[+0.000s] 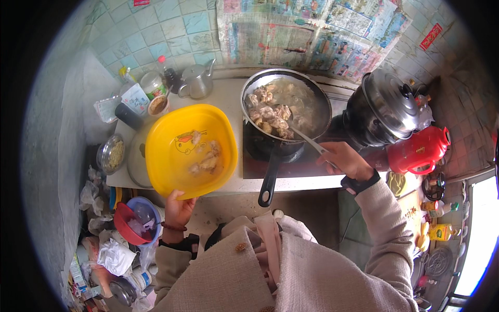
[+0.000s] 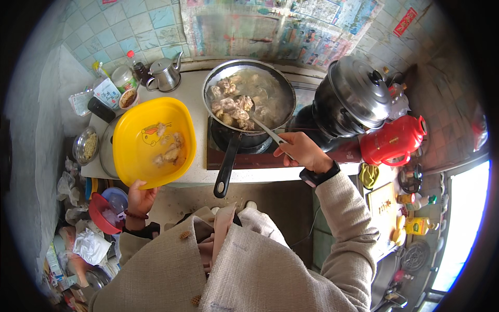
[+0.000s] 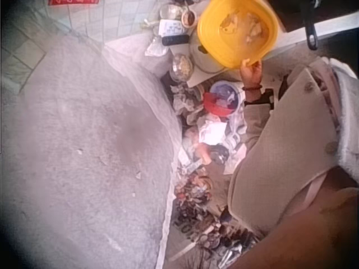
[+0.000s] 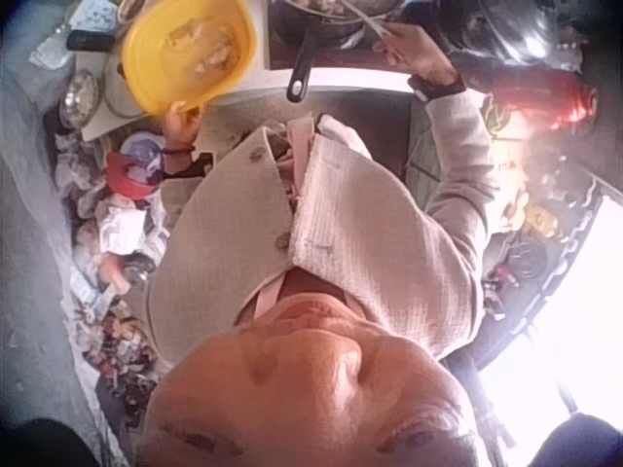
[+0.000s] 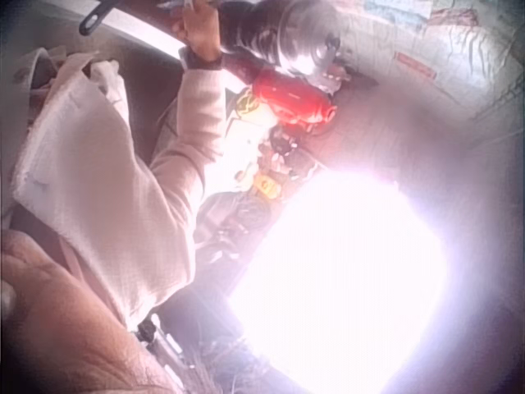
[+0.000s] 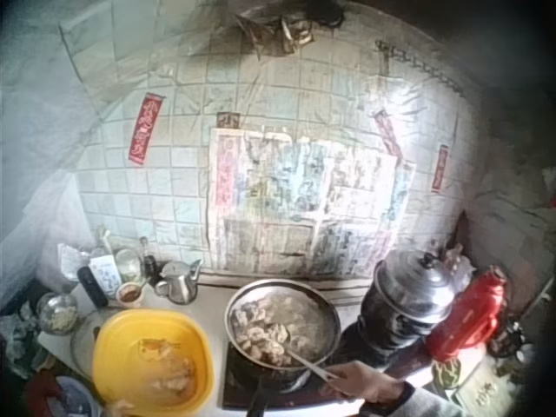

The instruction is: The person stirs boiling meat in a pot on the stove using a ladle, then rinses a yellow bowl at the sink and returns to the stove. They continue stirring and then transfer cooked meat pieces from the pot into the yellow bowl.

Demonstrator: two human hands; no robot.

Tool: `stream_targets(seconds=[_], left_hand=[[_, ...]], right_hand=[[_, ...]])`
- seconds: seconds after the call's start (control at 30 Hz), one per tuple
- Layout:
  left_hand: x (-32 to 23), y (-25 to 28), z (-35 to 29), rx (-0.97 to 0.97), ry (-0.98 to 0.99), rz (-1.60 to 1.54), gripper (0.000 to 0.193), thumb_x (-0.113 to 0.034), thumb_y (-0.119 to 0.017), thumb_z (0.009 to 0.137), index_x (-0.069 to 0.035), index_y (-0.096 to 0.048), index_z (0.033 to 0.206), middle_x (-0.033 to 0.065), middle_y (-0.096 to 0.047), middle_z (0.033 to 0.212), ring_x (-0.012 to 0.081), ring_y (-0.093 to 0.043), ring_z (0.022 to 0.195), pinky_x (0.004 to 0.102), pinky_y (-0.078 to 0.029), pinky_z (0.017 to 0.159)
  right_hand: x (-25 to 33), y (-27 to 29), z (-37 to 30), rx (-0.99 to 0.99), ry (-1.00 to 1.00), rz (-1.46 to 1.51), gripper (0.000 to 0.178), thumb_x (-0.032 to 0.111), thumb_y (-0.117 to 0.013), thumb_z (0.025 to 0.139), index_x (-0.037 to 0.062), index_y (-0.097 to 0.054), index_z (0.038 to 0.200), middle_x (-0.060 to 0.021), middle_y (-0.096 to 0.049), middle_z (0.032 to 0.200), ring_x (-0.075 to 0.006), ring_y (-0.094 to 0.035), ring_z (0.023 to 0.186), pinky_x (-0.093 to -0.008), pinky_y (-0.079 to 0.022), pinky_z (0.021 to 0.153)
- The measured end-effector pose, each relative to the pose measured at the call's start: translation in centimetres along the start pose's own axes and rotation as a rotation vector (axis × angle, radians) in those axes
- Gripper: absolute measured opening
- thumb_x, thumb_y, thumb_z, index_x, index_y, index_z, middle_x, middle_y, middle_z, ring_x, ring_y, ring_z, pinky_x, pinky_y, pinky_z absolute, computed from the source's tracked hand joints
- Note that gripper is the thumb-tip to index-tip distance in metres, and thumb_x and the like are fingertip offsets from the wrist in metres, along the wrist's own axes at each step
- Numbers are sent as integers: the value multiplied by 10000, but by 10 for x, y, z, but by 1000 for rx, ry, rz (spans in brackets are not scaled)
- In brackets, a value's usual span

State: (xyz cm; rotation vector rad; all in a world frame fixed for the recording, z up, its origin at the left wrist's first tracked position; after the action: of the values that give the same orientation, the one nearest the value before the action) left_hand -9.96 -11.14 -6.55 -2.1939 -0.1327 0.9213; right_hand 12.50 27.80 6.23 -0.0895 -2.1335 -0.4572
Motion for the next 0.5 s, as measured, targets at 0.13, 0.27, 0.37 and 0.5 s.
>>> stream_targets(seconds=[0.13, 0.27, 0.37, 0.5], left_hand=[[1, 3, 2, 5, 11, 3, 322, -75, -477, 825, 7, -491, 1136, 88, -581, 1036, 198, -580, 850, 293, -503, 742], [2, 5, 4, 1, 24, -21, 338, -59, -486, 820, 3, -483, 1153, 93, -573, 1063, 209, -583, 893, 304, -510, 775], [3, 4, 6, 10, 36, -42, 354, -52, -490, 817, 2, -475, 1166, 96, -568, 1085, 221, -585, 935, 318, -515, 810], [4, 1, 5, -15, 44, -49, 365, -49, -497, 814, 2, -469, 1174, 98, -565, 1103, 227, -584, 970, 326, -517, 840]], right_hand=[[-1, -2, -12, -10, 55, -77, 261, 65, -449, 897, -44, -554, 1110, -77, -654, 838, -82, -588, 519, -197, -407, 406], [-3, -9, -21, -45, 54, -120, 249, 58, -432, 909, -18, -534, 1124, -76, -654, 835, -96, -604, 520, -206, -419, 412], [-2, -16, -28, -84, 117, -169, 249, 45, -417, 918, -25, -498, 1142, -107, -655, 832, -137, -621, 521, -247, -466, 452], [-4, -26, -37, -179, 218, -260, 269, 36, -425, 921, -38, -448, 1178, -154, -652, 810, -194, -636, 516, -290, -504, 489]])
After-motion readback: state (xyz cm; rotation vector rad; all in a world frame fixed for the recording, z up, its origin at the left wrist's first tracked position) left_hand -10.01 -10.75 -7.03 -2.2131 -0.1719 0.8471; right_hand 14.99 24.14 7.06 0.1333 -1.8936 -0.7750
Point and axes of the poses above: each hand's wrist, its own z-axis towards the middle knuckle, its own y-axis out of the back of the hand, x = y × z, the point moved 7 cm from there along z, towards the middle knuckle
